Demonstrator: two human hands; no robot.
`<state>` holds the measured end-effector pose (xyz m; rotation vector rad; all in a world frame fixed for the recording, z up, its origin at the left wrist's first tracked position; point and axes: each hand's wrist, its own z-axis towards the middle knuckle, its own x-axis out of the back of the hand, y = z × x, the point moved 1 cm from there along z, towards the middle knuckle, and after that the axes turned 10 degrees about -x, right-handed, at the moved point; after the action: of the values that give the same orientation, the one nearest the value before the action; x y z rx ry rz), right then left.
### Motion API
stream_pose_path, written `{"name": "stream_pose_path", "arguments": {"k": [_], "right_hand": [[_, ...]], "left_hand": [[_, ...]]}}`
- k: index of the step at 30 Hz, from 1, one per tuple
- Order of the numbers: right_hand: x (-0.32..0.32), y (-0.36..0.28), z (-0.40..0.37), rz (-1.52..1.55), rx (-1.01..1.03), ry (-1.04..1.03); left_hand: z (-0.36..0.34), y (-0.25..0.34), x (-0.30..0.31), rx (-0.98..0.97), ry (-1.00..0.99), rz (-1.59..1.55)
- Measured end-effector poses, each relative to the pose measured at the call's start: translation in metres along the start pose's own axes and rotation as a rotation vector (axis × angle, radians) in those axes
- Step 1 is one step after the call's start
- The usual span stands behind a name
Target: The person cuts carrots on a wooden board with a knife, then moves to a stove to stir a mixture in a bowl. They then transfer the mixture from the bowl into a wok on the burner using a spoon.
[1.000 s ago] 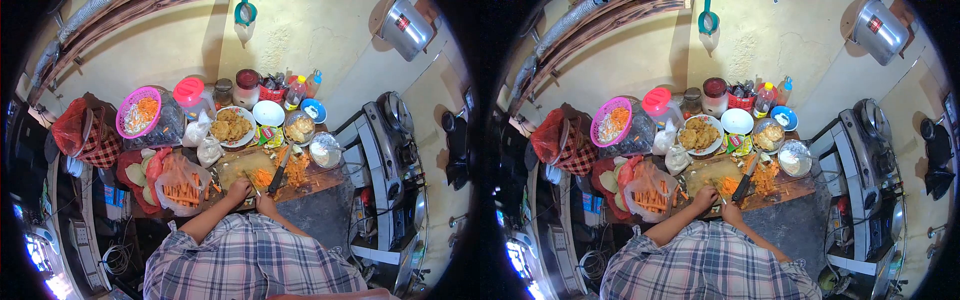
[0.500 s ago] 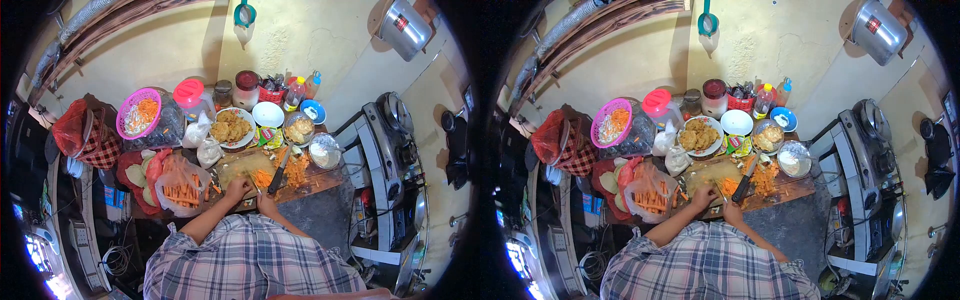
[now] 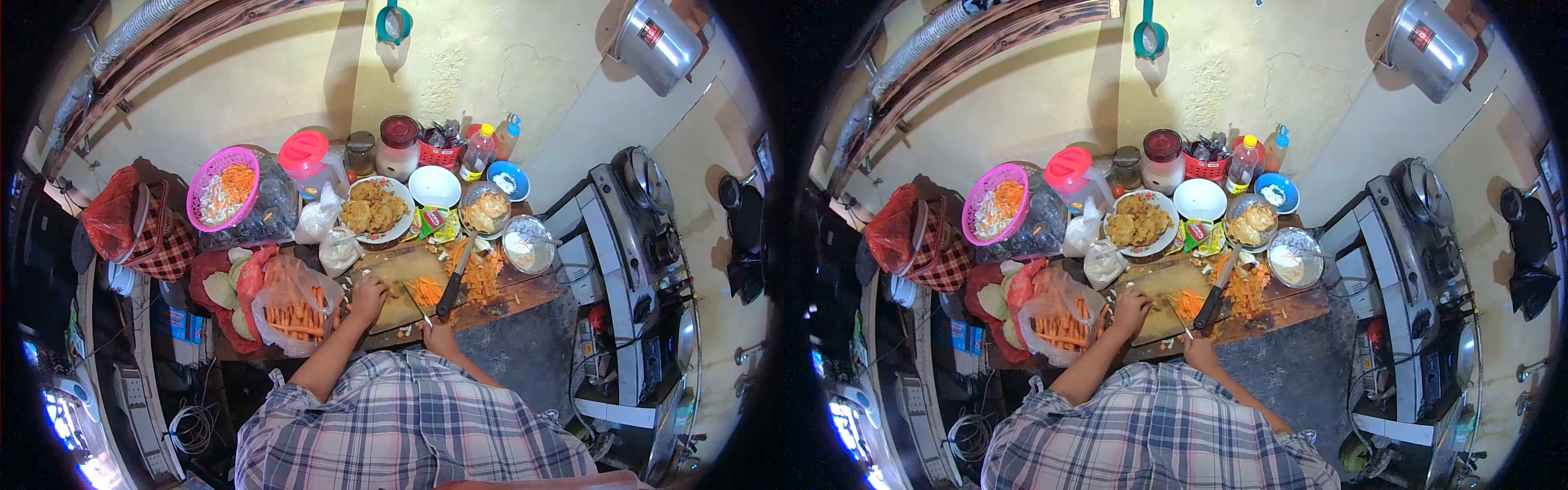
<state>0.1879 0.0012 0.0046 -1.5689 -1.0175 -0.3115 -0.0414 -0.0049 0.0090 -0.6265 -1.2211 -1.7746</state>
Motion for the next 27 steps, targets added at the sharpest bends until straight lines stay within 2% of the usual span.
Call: {"name": "stream_pose_path", "arguments": {"k": [2, 3, 5, 8, 15, 17, 23, 27], "right_hand": [[0.005, -0.011, 0.001, -0.109, -0.117, -0.039], [0.002, -0.009, 0.002, -0.109, -0.115, -0.040], [-0.003, -0.007, 0.004, -0.159, 0.012, -0.030], [-0.009, -0.005, 0.007, -0.111, -0.082, -0.135], [-0.005, -0.015, 0.003, -0.151, -0.093, -0.142], [-0.006, -0.015, 0.000, -0.074, -0.023, -0.037], [0.004, -0.032, 0.001, -0.227, -0.125, -0.198], [-0.003, -0.035, 0.006, -0.224, -0.150, -0.162]], "left_hand": [[-0.001, 0.002, -0.002, -0.102, -0.070, 0.009], [-0.001, 0.007, 0.000, -0.101, -0.068, 0.010], [-0.002, 0.019, 0.000, -0.147, -0.203, 0.042], [-0.008, 0.018, -0.011, -0.151, -0.187, 0.017], [-0.009, 0.026, -0.005, -0.167, -0.145, 0.112], [-0.010, 0.024, -0.007, -0.195, -0.106, 0.119], [-0.010, 0.023, -0.006, -0.192, -0.103, 0.089], [-0.009, 0.023, -0.007, -0.213, -0.104, 0.113]]}}
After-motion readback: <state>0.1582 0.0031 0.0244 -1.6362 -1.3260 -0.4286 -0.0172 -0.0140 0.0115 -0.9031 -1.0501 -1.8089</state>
